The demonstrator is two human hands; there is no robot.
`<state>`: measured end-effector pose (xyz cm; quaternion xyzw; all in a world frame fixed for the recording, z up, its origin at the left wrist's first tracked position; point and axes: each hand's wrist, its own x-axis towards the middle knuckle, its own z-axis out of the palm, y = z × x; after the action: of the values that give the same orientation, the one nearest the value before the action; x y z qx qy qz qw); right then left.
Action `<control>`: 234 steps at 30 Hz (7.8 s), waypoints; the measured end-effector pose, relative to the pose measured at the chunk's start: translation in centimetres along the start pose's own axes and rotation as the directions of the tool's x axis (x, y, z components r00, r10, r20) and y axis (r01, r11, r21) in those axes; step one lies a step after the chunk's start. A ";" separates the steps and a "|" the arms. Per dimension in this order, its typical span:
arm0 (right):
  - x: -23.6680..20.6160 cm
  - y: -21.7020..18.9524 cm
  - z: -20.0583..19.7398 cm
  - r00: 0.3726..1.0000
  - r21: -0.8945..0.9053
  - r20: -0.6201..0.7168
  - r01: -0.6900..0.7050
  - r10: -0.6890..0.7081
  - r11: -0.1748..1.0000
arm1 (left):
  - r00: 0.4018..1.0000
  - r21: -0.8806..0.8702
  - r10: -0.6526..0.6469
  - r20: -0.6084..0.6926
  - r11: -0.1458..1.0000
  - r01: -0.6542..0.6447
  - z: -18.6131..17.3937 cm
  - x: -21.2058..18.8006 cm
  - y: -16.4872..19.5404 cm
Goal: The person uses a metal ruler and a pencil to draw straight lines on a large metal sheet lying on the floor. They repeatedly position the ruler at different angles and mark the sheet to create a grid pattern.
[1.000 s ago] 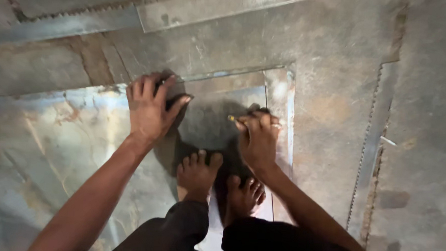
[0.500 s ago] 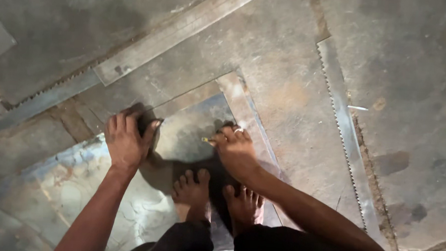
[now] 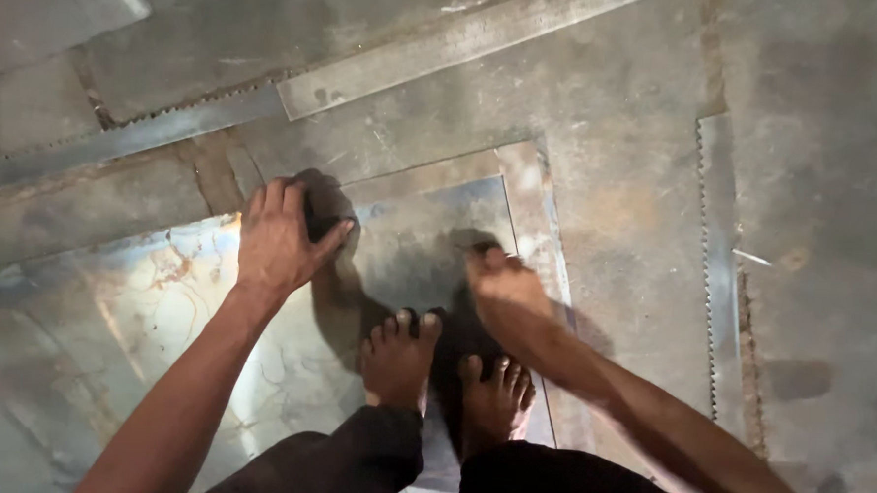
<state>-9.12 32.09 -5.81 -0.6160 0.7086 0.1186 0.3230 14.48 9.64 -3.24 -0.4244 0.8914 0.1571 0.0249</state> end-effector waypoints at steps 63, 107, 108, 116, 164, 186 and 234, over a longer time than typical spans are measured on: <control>5.1 12.7 -11.1 0.974 0.796 -0.217 0.142 0.060 0.589 | 0.975 -0.343 0.162 -0.154 0.916 -0.206 1.8 -0.1 -2.4; 2.8 16.6 -7.0 0.520 0.314 -0.754 -0.253 0.402 0.915 | 0.982 -0.071 0.187 0.026 0.980 -0.184 -0.5 2.8 0.9; 2.2 17.3 -6.4 0.528 0.361 -0.710 -0.296 0.466 0.884 | 0.989 -0.114 0.142 0.028 0.984 -0.138 -0.9 2.8 1.4; -0.4 14.6 -7.3 0.675 0.714 -0.369 -0.234 0.639 0.660 | 0.952 -0.057 0.272 -0.138 0.958 -0.282 -0.4 5.2 10.2; 3.6 12.2 -8.4 0.932 0.239 -0.362 0.077 0.015 0.968 | 0.904 0.051 0.240 0.354 0.960 -0.275 3.7 8.4 25.0; 3.5 10.8 -3.5 0.862 0.433 -0.494 0.129 0.115 0.892 | 0.869 0.072 0.217 0.445 0.958 -0.276 3.9 8.7 24.1; -39.3 -14.5 7.8 0.101 0.961 0.274 -0.074 0.956 -0.268 | 0.341 -0.528 0.841 0.421 0.533 -0.661 7.6 -11.7 40.5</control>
<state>8.37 64.70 15.29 0.2418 0.8628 -0.4106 0.1687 -9.68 44.65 2.15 0.1211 0.8880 0.4002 0.1913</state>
